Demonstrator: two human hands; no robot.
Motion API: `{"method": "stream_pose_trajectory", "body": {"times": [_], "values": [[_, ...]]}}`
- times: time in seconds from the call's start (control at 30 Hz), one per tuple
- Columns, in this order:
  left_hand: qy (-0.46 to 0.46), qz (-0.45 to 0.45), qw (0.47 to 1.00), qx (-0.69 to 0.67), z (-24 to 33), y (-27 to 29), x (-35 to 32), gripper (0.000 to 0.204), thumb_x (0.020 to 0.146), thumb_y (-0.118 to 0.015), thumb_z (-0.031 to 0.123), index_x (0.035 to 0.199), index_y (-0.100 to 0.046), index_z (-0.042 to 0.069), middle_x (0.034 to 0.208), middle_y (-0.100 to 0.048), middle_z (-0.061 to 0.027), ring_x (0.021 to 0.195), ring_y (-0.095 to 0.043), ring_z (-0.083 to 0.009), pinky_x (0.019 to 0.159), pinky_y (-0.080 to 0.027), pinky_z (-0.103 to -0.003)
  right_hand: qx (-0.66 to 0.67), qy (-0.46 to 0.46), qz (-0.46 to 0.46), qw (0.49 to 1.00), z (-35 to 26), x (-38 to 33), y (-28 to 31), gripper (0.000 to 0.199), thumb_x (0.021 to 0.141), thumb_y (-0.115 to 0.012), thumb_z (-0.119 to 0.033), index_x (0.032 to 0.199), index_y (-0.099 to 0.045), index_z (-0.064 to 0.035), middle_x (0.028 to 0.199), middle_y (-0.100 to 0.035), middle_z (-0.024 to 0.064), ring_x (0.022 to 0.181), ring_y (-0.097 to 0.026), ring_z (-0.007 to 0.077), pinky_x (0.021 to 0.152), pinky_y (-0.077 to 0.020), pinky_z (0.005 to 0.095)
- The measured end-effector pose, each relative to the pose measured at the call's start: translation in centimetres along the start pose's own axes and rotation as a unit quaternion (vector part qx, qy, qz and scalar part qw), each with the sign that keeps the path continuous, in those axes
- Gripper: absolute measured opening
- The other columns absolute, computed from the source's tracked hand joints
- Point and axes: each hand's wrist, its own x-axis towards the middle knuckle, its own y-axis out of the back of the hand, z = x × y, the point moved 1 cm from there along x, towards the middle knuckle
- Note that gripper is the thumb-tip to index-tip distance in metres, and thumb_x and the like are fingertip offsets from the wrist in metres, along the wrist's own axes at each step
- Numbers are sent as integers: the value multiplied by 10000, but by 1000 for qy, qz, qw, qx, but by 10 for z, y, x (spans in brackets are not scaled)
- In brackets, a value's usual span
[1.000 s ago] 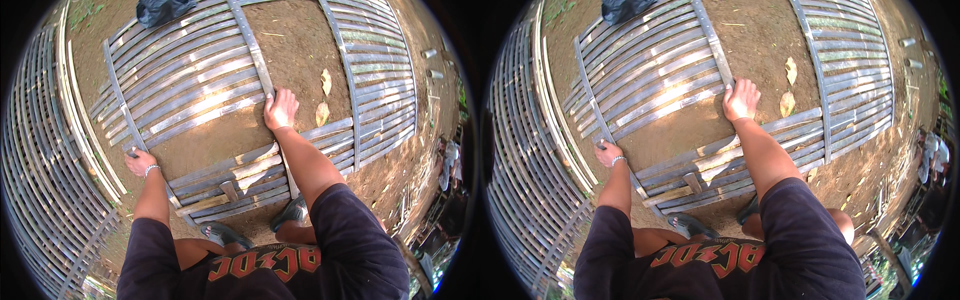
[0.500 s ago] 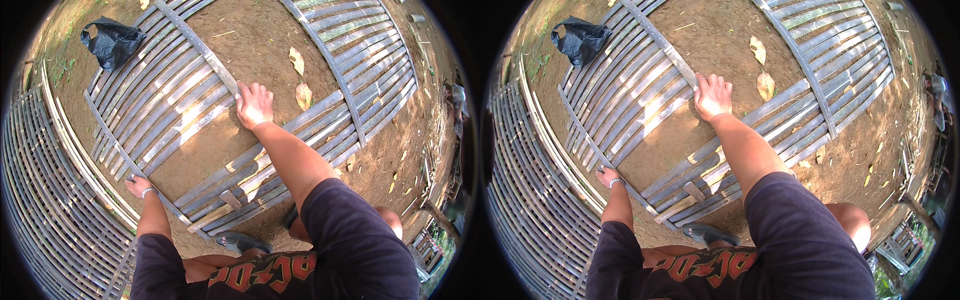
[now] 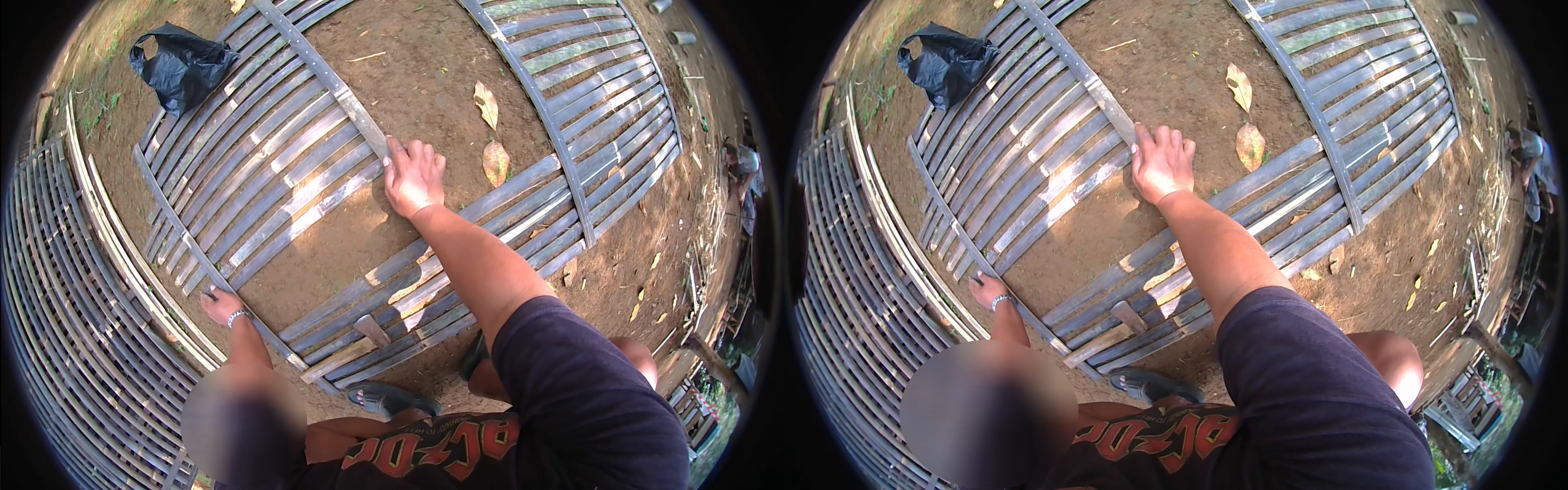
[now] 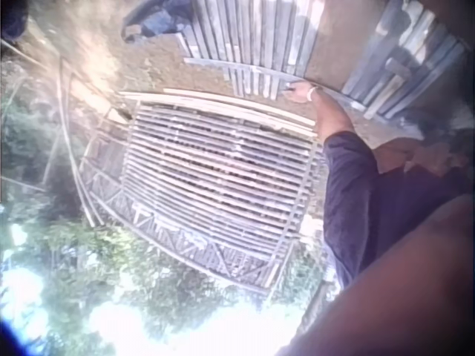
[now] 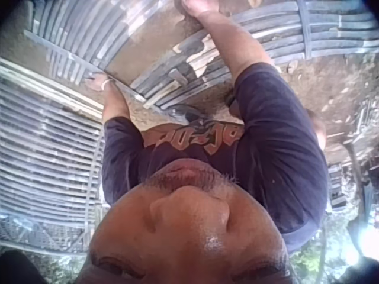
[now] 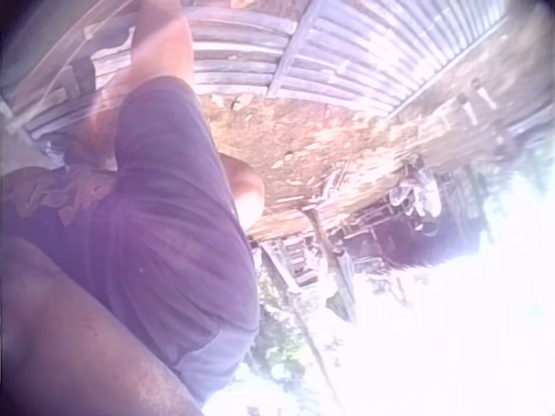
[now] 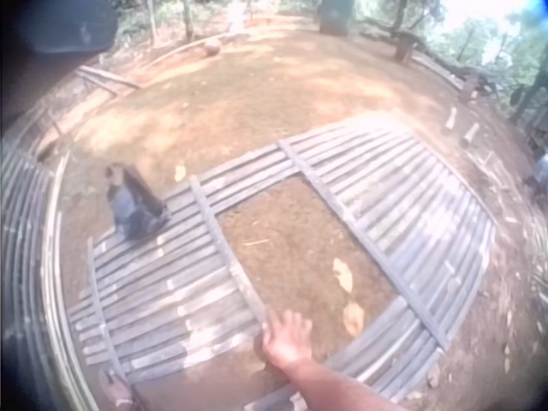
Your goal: The person assembles a bamboo structure on the ground by aligning thin bamboo strips across a frame. They secure the strips by hammering nails into the intersections using a hammer. The person repeatedly retrieves nails from a black plastic bag and drives them into the bamboo to fasten the components together.
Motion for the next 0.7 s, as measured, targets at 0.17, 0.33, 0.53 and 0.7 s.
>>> {"method": "stream_pose_trajectory", "body": {"times": [0.17,0.33,0.53,0.7], "values": [[8,9,1000,-4,6,-1,-4,636,1008,-559,418,1349,-575,-118,1442,-556,-255,1384,-475,-372,1196,-318,-439,-5,5,6,1000,4,-1,-3,426,992,-563,-294,1400,-576,-172,1143,-551,92,1148,-503,290,1019,-337,481],[-4,25,1000,-13,-5,-3,2,625,998,-573,421,1317,-605,-116,1429,-572,-247,1385,-476,-361,1193,-321,-446,-11,4,1,1000,0,-1,-3,423,997,-563,-297,1401,-583,-174,1143,-551,89,1148,-501,288,1023,-336,478],[11,24,1000,-6,4,-1,-6,641,994,-565,446,1333,-602,-97,1441,-568,-230,1396,-465,-356,1194,-316,-451,-19,3,7,1000,1,-2,-4,416,1007,-554,-302,1401,-584,-174,1150,-551,94,1148,-502,294,1020,-338,481],[20,24,999,12,7,0,-5,662,1000,-542,469,1385,-572,-69,1471,-550,-204,1419,-446,-341,1201,-301,-453,-18,3,11,1000,0,-2,-5,411,1017,-541,-305,1403,-584,-170,1161,-547,107,1153,-502,307,1013,-348,487]]}}
